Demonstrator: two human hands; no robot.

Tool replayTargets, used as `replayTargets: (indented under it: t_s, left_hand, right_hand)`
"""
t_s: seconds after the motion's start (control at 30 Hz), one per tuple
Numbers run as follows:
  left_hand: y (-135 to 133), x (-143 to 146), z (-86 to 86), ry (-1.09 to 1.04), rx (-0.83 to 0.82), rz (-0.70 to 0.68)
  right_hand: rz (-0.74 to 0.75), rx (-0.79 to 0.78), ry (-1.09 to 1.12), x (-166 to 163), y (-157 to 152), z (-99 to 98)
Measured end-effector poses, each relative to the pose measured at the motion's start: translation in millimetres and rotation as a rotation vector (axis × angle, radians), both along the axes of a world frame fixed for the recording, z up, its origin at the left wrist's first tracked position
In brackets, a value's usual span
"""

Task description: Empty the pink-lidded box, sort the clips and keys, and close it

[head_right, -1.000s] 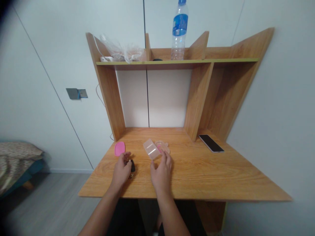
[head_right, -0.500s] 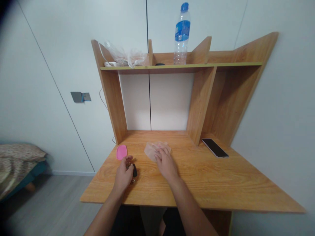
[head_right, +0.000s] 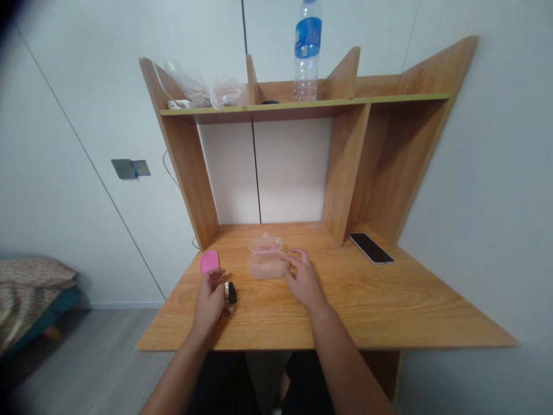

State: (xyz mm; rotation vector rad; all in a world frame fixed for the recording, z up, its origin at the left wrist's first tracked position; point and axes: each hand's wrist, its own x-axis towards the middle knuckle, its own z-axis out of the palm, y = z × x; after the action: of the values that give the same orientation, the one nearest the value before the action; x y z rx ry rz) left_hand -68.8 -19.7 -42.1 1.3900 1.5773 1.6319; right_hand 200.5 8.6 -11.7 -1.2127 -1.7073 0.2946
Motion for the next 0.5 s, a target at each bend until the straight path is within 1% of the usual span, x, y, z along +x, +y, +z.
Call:
replayTargets:
  t_s: [0.17, 0.37, 0.5]
  left_hand:
    - [1.0, -1.6, -1.7, -0.112, 0.035, -0.011]
    - [-0.9, -1.6, 2.1, -0.12, 0.029, -0.005]
    - [-2.9, -1.3, 3.5, -0.103, 0.035, 0.034]
  right_hand:
    - [-0.018, 0.034, 0.04, 3.2, -3.6, 2.4]
    - [-0.018, 0.008, 0.021, 4.2, -0.3, -2.9]
    - [-0.02, 0.025, -0.003, 3.4, -0.6, -3.4]
